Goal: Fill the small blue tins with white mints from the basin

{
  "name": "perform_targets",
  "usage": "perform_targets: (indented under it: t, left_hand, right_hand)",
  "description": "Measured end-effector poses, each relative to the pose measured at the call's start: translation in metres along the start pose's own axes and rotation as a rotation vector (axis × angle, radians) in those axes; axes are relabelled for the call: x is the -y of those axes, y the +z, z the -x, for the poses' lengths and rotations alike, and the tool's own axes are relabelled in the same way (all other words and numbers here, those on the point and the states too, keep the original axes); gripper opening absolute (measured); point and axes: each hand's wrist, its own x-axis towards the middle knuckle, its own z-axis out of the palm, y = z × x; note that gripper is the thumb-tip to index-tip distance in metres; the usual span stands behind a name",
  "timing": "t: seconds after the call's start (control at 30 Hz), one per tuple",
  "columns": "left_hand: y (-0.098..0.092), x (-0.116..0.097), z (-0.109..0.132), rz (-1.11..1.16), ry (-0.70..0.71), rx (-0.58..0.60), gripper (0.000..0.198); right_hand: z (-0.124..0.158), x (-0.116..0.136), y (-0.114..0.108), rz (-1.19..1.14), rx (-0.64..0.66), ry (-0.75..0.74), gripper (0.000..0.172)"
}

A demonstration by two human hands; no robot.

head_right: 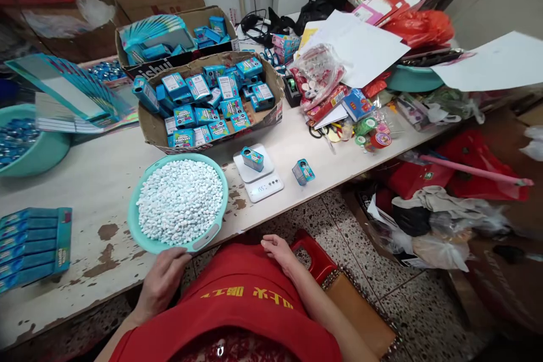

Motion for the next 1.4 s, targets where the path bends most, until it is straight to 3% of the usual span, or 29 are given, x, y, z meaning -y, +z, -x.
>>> perform_targets:
  t: [0.1,0.2,0.4,0.53,0.63,0.73,0.83,0.93,1.0,1.1,1.17,1.23,1.3,1.4]
  left_hand:
    - [-0.018,0.020,-0.049,-0.085,-0.046,-0.245,0.021]
    - [-0.019,0.047,-0.089,-0.125,-0.046,-0.325,0.017]
    - [-0.012,0.081,-0.105,-0.123,-0.010,-0.195,0.018]
    - [-0.013,0.074,-0.120,-0.118,-0.068,-0.198,0.018]
    - [-0.006,0.056,-0.156,-0.048,-0.130,-0.182,0.024]
    - [0.011,0.033,-0.210,0.011,-0.073,-0.029,0.036]
    - [0.035,0.014,-0.264,-0.007,0.032,0.258,0.062]
    - [0.061,0.004,-0.301,-0.098,0.073,0.506,0.082]
    - [0.076,0.001,-0.314,-0.148,0.124,0.592,0.075]
    - [0.088,-0.001,-0.319,-0.179,0.153,0.613,0.038]
    - [0.082,0.000,-0.315,-0.189,0.116,0.593,0.028]
    - [0.060,0.006,-0.306,-0.177,0.048,0.515,0.031]
    - [0.023,0.018,-0.291,-0.152,-0.063,0.360,0.036]
    - [-0.049,0.055,-0.260,-0.195,-0.318,0.099,0.042]
  right_hand:
    - [-0.008,0.010,0.003,0.002,-0.084,-0.011,0.065]
    - [-0.016,0.020,0.007,0.000,-0.152,-0.054,0.065]
    - [-0.017,0.027,0.001,-0.049,-0.276,-0.102,0.066]
    - [-0.013,0.021,-0.012,-0.085,-0.362,-0.092,0.064]
    - [-0.012,0.017,-0.023,-0.091,-0.408,-0.085,0.058]
    - [-0.013,0.016,-0.028,-0.083,-0.410,-0.077,0.056]
    - [-0.014,0.018,-0.029,-0.072,-0.389,-0.080,0.056]
    - [-0.012,0.019,-0.029,-0.065,-0.381,-0.094,0.057]
    - [-0.011,0.019,-0.030,-0.055,-0.387,-0.102,0.058]
    - [-0.011,0.020,-0.030,-0.018,-0.402,-0.125,0.060]
    - [-0.013,0.025,-0.030,0.021,-0.406,-0.160,0.059]
    - [-0.017,0.036,-0.027,0.061,-0.401,-0.210,0.055]
    - [-0.023,0.054,-0.021,0.154,-0.399,-0.308,0.049]
    - [-0.037,0.093,-0.003,0.436,-0.425,-0.586,0.038]
